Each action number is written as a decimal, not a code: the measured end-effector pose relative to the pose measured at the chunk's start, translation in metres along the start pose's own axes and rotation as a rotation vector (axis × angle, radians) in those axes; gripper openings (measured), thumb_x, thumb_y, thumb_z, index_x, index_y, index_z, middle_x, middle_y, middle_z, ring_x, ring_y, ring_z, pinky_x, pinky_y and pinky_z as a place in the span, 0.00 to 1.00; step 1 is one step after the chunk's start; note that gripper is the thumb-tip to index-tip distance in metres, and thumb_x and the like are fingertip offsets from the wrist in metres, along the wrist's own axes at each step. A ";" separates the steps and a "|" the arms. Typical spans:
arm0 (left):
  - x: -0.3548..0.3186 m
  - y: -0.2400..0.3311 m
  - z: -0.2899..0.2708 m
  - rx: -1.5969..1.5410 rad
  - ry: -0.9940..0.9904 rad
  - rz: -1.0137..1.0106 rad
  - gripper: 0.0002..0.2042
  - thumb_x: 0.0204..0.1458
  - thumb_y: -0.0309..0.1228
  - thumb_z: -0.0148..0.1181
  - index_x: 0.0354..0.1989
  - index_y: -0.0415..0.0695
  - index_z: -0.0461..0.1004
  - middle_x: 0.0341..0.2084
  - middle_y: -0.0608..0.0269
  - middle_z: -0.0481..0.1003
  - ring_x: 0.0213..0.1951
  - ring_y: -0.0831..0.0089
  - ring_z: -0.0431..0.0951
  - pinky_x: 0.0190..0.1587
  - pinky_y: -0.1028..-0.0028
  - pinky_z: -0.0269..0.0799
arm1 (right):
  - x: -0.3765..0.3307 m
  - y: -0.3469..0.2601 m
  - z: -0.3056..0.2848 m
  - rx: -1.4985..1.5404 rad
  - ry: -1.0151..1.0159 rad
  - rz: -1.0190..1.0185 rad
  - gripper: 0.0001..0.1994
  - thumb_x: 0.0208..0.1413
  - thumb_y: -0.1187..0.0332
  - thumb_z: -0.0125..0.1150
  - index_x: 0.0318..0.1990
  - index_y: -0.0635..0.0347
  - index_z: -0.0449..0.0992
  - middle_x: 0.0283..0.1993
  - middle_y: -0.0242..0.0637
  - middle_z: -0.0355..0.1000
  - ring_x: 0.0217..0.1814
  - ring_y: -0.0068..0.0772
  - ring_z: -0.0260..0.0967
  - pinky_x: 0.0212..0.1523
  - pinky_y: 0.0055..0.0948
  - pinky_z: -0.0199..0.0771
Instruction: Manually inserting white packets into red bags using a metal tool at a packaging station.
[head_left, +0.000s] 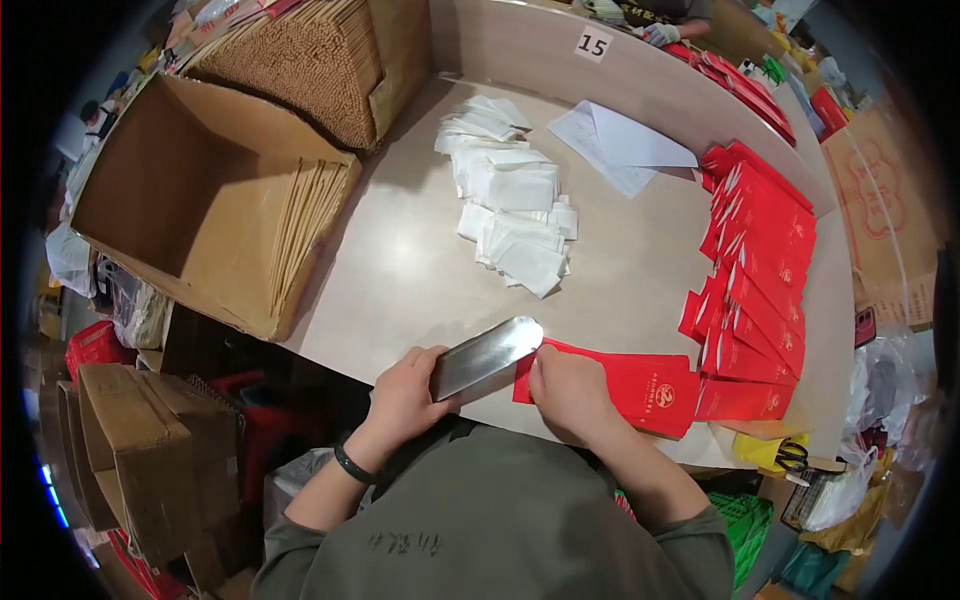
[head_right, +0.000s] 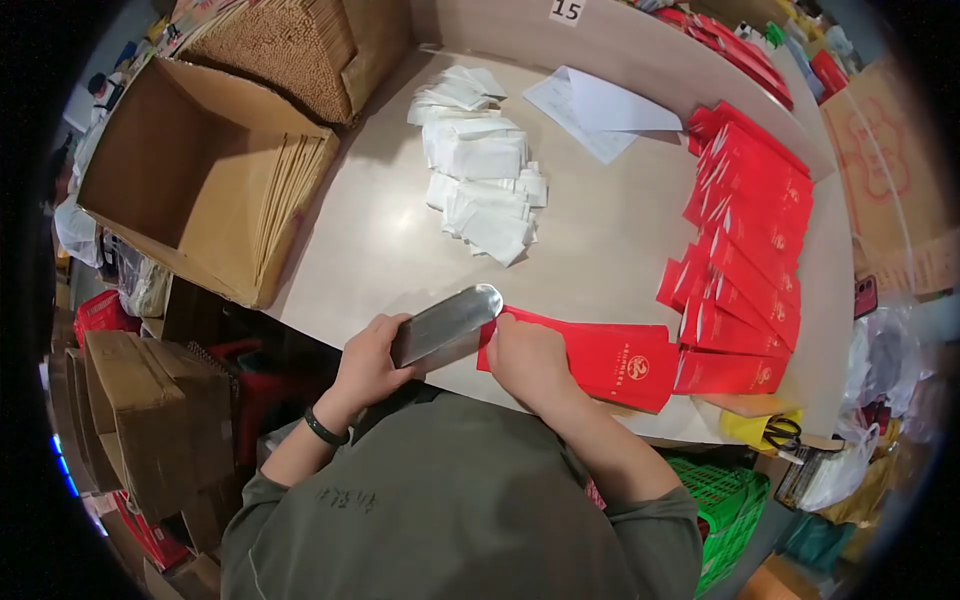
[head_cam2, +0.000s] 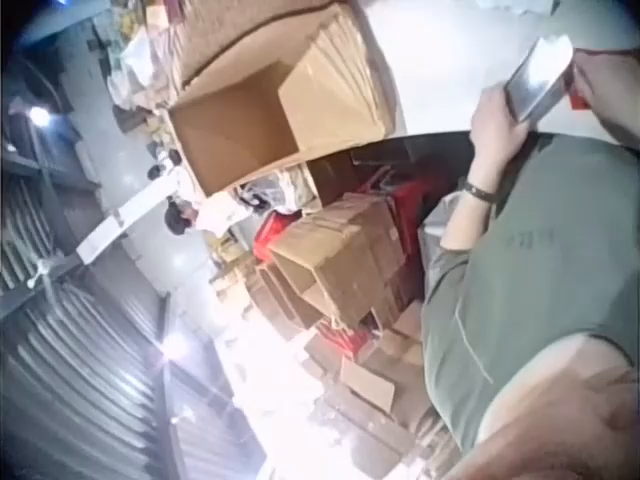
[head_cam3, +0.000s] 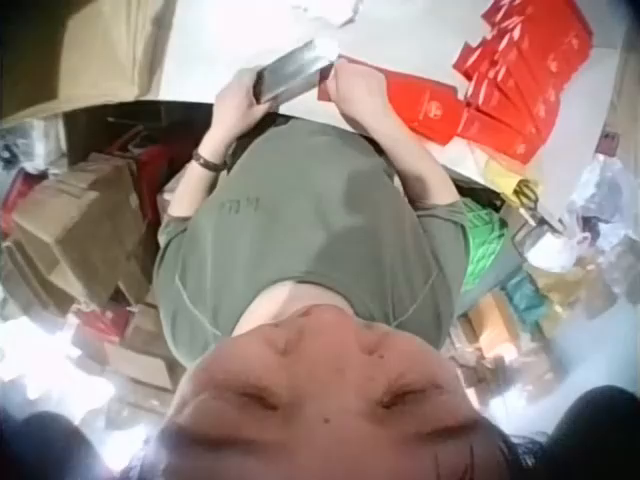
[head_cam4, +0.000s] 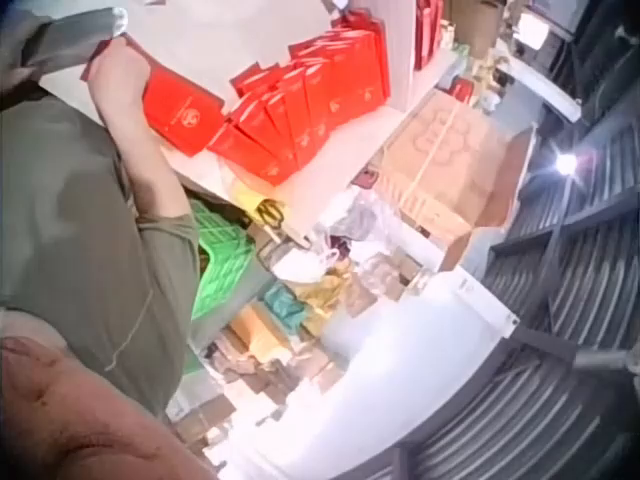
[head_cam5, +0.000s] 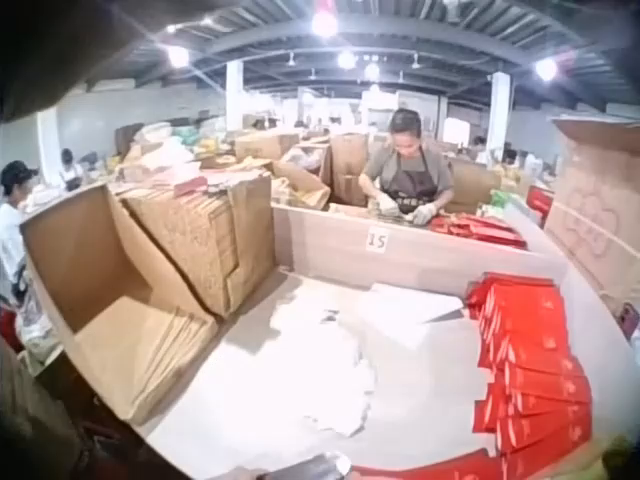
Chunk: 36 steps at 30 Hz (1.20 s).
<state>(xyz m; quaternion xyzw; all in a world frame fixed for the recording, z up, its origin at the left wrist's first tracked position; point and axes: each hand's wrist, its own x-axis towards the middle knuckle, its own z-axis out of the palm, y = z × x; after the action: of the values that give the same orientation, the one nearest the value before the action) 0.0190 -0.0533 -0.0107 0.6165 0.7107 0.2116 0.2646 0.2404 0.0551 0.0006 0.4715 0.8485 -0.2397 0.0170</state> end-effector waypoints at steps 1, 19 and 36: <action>-0.002 -0.001 -0.005 -0.001 0.008 -0.006 0.29 0.41 0.32 0.72 0.55 0.43 0.69 0.39 0.51 0.75 0.41 0.51 0.78 0.44 0.60 0.75 | 0.002 0.000 0.002 0.012 0.030 0.009 0.15 0.59 0.59 0.57 0.29 0.63 0.73 0.24 0.48 0.73 0.31 0.55 0.74 0.34 0.49 0.72; 0.060 -0.135 -0.134 0.149 0.481 -0.425 0.16 0.52 0.30 0.63 0.48 0.37 0.73 0.37 0.39 0.77 0.42 0.46 0.79 0.44 0.58 0.75 | 0.089 0.050 0.008 0.157 0.403 -0.025 0.09 0.55 0.66 0.62 0.32 0.63 0.74 0.38 0.46 0.71 0.42 0.53 0.70 0.43 0.44 0.71; 0.039 -0.141 -0.120 0.064 0.747 -0.334 0.07 0.63 0.28 0.49 0.41 0.37 0.70 0.31 0.51 0.74 0.35 0.59 0.76 0.38 0.65 0.70 | 0.030 -0.035 0.011 0.055 0.114 -0.606 0.08 0.50 0.70 0.67 0.33 0.60 0.73 0.44 0.41 0.72 0.49 0.45 0.70 0.51 0.43 0.69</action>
<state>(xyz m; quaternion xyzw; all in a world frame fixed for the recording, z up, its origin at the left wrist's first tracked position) -0.1690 -0.0333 -0.0106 0.3815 0.8543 0.3529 -0.0004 0.1935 0.0587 -0.0026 0.2099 0.9432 -0.2300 -0.1156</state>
